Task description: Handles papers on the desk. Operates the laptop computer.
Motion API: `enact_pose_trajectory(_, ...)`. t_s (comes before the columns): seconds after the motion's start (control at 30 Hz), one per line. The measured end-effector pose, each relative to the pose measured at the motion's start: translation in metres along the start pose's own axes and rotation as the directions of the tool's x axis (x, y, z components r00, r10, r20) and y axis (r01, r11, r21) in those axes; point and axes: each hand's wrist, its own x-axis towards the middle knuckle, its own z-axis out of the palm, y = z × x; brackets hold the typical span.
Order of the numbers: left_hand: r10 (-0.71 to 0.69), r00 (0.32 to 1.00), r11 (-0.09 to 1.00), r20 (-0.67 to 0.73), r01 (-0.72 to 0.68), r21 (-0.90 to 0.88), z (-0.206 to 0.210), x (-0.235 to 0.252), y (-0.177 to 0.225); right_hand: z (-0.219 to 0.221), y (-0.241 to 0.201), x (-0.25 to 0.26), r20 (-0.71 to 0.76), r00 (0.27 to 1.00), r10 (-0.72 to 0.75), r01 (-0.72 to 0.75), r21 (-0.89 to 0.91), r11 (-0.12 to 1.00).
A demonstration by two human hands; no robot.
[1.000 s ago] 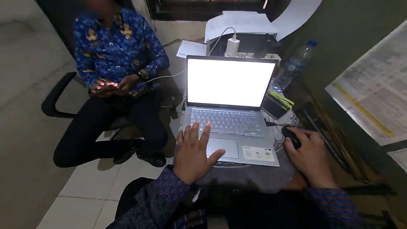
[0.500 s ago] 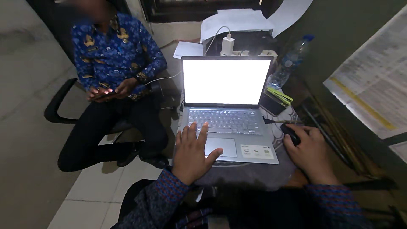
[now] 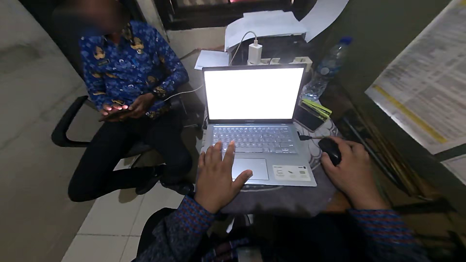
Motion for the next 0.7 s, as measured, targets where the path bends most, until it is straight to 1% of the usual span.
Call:
enact_pose_trajectory(0.47, -0.010, 1.000, 1.000, 0.028, 0.011, -0.028, -0.0013, 0.0000, -0.0005, 0.0000, 0.0015, 0.0010, 0.005, 1.000, -0.026, 0.026, -0.008, 1.000)
enact_pose_trajectory(0.7, -0.005, 1.000, 0.999, -0.002, 0.005, -0.047, -0.0002, -0.0010, -0.0014, -0.0014, 0.0016, 0.0000, 0.017, 0.999, -0.041, 0.041, -0.024, 0.999)
